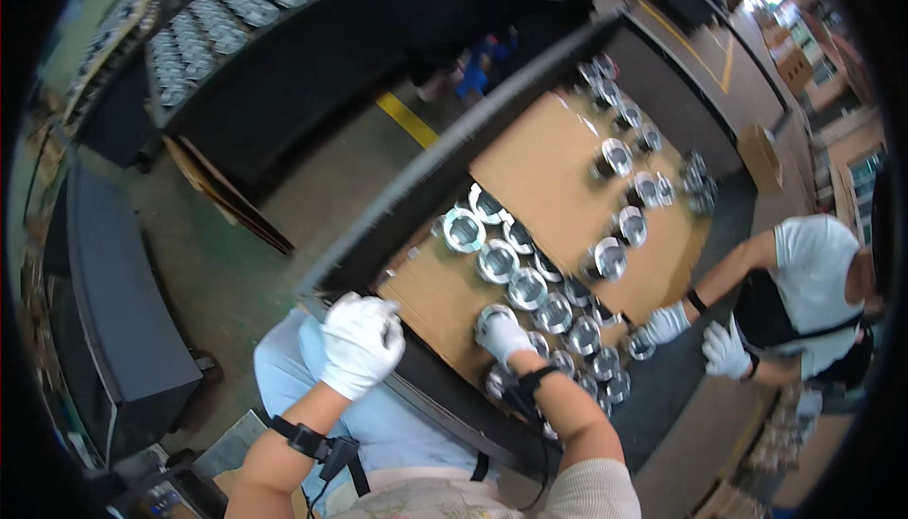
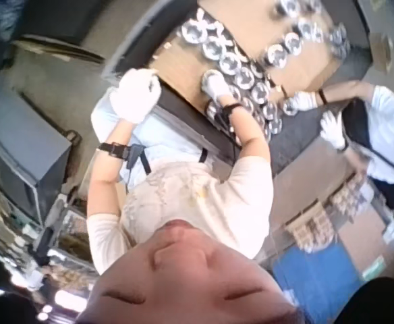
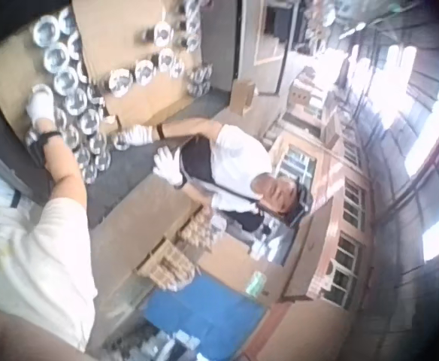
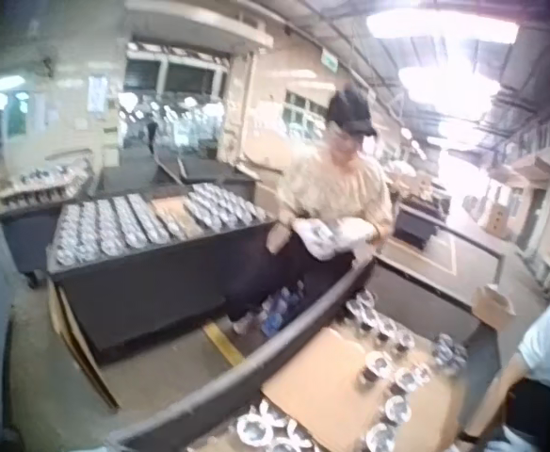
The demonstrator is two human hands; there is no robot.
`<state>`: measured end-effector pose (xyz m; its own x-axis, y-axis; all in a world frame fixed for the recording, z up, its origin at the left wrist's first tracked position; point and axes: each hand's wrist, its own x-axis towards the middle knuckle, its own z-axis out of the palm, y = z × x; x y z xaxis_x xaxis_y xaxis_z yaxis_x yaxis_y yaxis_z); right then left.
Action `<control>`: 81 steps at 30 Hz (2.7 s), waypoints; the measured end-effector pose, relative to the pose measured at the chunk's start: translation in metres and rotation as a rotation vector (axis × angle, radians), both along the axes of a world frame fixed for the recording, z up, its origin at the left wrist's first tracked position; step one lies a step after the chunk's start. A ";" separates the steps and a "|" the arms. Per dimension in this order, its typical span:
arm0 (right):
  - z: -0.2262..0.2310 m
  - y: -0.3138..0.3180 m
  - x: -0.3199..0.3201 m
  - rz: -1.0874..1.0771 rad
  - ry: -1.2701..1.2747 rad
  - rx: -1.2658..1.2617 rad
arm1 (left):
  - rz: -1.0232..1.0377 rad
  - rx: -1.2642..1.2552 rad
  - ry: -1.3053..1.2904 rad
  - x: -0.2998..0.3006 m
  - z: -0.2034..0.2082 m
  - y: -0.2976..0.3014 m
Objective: Organize and pack metal engine pistons into shipping containers with coworkers.
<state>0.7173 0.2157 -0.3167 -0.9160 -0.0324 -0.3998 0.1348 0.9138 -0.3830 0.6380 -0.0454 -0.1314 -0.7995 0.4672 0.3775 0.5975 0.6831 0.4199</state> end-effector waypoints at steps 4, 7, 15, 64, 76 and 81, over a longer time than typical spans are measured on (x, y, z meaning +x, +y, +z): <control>-0.029 -0.003 0.011 0.192 0.171 0.162 | 0.019 -0.030 -0.068 0.006 0.015 -0.004; 0.010 -0.020 -0.007 0.278 -0.093 0.237 | 0.040 -0.018 -0.073 0.014 0.002 -0.014; 0.114 -0.023 -0.017 -0.426 -0.169 -0.929 | 0.056 -0.020 -0.059 0.020 -0.008 -0.014; 0.302 -0.190 0.037 0.277 0.420 -1.571 | -0.372 0.854 -0.500 0.144 0.082 -0.116; 0.311 -0.214 0.058 -0.182 0.159 -1.519 | -0.152 0.550 0.096 0.135 0.127 -0.113; 0.294 -0.218 0.055 -0.355 -0.137 -1.939 | -0.140 0.622 -0.024 0.133 0.123 -0.109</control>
